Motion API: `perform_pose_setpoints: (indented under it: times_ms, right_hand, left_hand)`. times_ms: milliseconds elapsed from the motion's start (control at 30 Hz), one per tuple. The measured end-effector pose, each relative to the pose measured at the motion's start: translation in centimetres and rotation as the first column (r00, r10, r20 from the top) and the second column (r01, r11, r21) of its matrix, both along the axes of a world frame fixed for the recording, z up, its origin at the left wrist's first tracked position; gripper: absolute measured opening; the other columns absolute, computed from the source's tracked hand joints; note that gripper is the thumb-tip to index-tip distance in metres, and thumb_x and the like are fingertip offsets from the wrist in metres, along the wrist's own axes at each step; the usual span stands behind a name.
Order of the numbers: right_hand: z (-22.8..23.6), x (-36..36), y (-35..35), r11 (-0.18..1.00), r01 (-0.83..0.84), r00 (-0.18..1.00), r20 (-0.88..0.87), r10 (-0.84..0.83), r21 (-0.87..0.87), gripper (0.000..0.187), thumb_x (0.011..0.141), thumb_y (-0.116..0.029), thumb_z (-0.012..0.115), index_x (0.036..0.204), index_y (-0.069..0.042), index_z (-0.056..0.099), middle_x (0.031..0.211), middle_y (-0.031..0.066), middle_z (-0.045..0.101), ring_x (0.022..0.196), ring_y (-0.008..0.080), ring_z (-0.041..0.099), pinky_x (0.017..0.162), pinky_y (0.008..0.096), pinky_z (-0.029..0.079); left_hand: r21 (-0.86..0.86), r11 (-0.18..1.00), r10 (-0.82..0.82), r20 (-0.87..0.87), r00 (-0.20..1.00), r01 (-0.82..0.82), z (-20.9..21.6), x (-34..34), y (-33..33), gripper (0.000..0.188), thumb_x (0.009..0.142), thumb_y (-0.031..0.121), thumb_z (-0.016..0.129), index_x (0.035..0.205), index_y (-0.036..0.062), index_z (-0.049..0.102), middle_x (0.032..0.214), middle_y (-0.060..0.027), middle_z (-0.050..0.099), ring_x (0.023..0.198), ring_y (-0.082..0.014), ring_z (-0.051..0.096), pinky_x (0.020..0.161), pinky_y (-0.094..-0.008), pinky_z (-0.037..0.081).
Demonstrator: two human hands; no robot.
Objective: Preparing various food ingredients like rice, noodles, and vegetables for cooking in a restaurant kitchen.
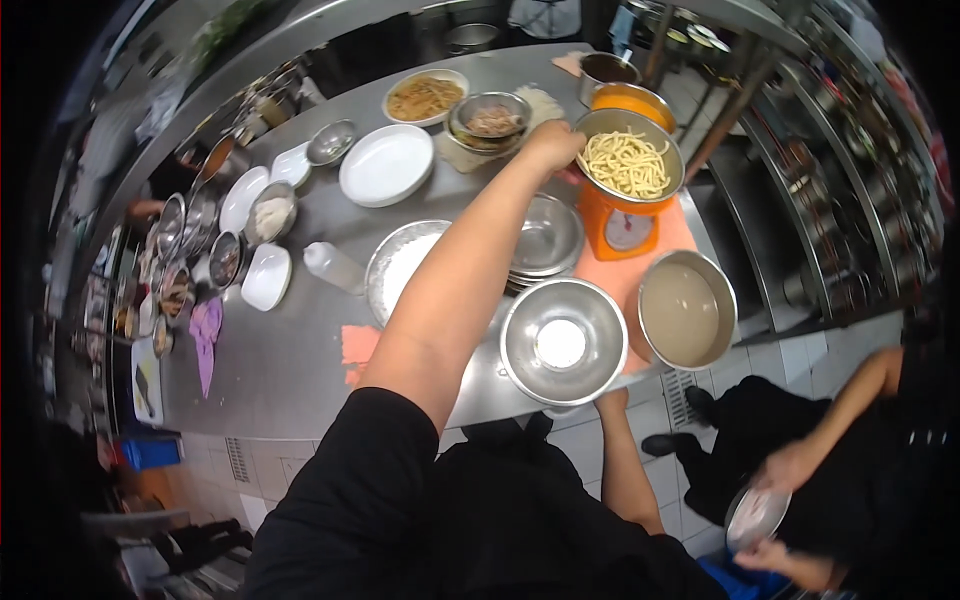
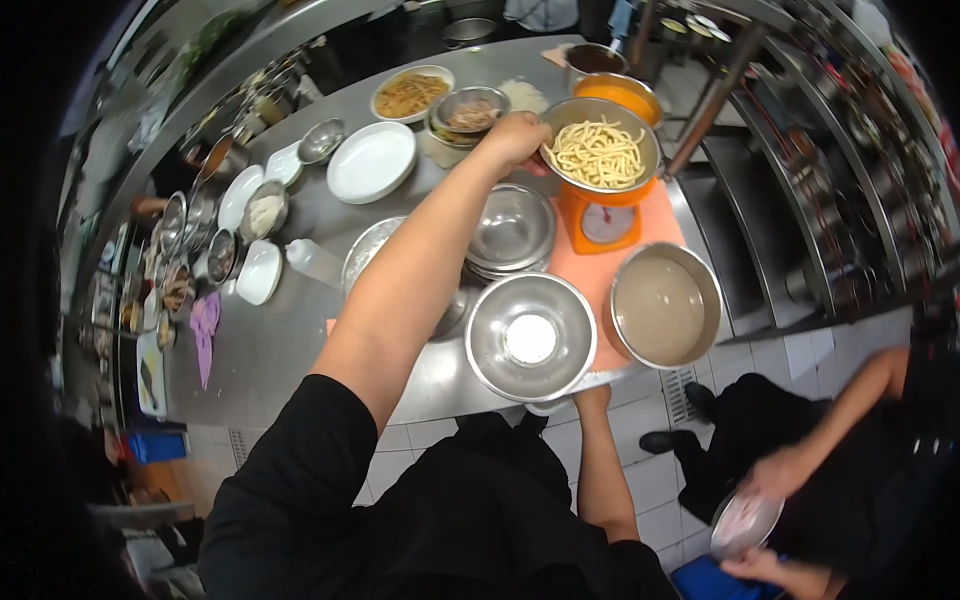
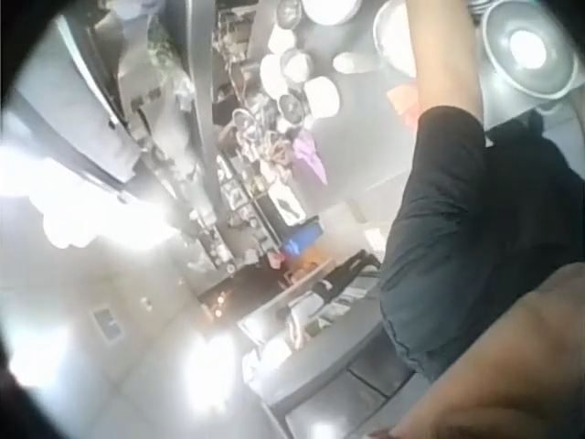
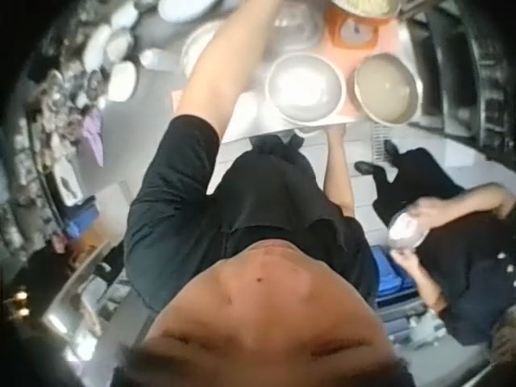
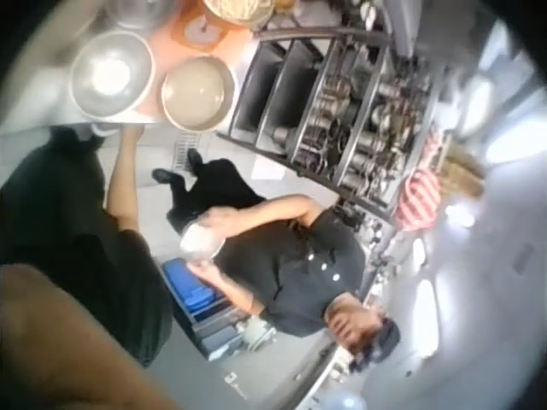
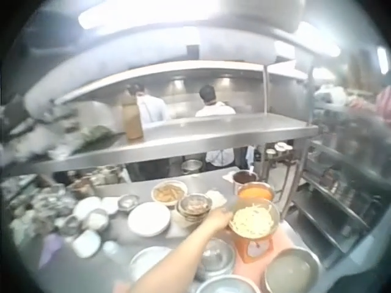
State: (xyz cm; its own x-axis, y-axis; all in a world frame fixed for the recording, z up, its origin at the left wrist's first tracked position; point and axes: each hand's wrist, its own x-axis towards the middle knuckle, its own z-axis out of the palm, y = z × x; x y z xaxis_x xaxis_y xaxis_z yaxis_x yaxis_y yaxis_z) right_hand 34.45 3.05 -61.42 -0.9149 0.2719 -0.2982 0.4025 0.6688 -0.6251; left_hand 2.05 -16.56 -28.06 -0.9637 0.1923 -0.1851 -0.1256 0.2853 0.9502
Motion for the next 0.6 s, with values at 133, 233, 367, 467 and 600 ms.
perform_pose_setpoints:
  times_ms: [133, 233, 367, 467, 600]
  right_hand:
    - [1.9, 4.0, 3.7, 0.983, 0.093, 0.994, -0.075, -0.082, 0.155, 0.027, 0.086, -0.028, 0.055, 0.098, -0.005, 0.065, 0.106, 0.0212, 0.063, 0.1, 0.0381, 0.059, 0.082, 0.0464, 0.047]
    - [-0.4, 7.3, 7.1, 0.993, 0.11, 0.97, -0.221, -0.098, 0.043, 0.02, 0.088, -0.018, 0.051, 0.093, -0.002, 0.062, 0.083, 0.0206, 0.063, 0.079, 0.035, 0.063, 0.07, 0.0423, 0.049]
    - [-6.1, 13.0, 10.2, 0.966, 0.252, 0.953, -0.188, -0.237, 0.059, 0.022, 0.092, -0.021, 0.046, 0.092, -0.003, 0.059, 0.062, 0.0113, 0.058, 0.052, 0.0222, 0.06, 0.048, 0.0362, 0.047]
    - [-6.4, 14.7, 7.0, 0.884, 0.45, 0.893, 0.065, -0.445, -0.13, 0.023, 0.093, -0.024, 0.043, 0.092, -0.005, 0.056, 0.062, 0.0077, 0.057, 0.045, 0.0171, 0.056, 0.038, 0.0307, 0.042]
    - [-4.6, 18.8, 2.9, 0.805, 0.566, 0.823, 0.158, -0.545, -0.174, 0.021, 0.094, -0.023, 0.044, 0.092, -0.005, 0.056, 0.067, 0.0083, 0.058, 0.044, 0.017, 0.053, 0.037, 0.0299, 0.04]
  left_hand:
    - [0.046, 0.998, -0.035, -0.095, 0.995, 0.039, 4.6, -0.5, -7.5, 0.026, 0.086, 0.017, 0.055, 0.099, -0.0047, 0.058, 0.095, -0.0166, 0.06, 0.072, -0.0261, 0.067, 0.058, -0.0352, 0.06]
    - [-0.201, 0.977, 0.024, -0.199, 0.98, -0.065, 6.3, -2.0, -17.0, 0.021, 0.087, 0.018, 0.051, 0.093, 0.0002, 0.061, 0.079, -0.0135, 0.064, 0.059, -0.0203, 0.065, 0.054, -0.0306, 0.057]
    - [-0.42, 0.907, -0.038, -0.005, 0.999, 0.032, 3.4, -3.9, -25.9, 0.022, 0.086, 0.018, 0.051, 0.09, -0.0013, 0.06, 0.069, -0.0136, 0.064, 0.053, -0.0224, 0.064, 0.048, -0.0322, 0.056]
    - [-0.507, 0.837, -0.111, 0.215, 0.97, 0.208, -0.8, -4.5, -27.4, 0.028, 0.084, 0.015, 0.05, 0.088, -0.0094, 0.065, 0.071, -0.0222, 0.066, 0.057, -0.0271, 0.068, 0.05, -0.0355, 0.058]
    - [-0.38, 0.813, -0.324, 0.335, 0.884, 0.442, -6.3, -6.2, -25.3, 0.026, 0.082, 0.02, 0.062, 0.082, -0.0059, 0.067, 0.074, -0.018, 0.067, 0.066, -0.0243, 0.069, 0.063, -0.0348, 0.059]
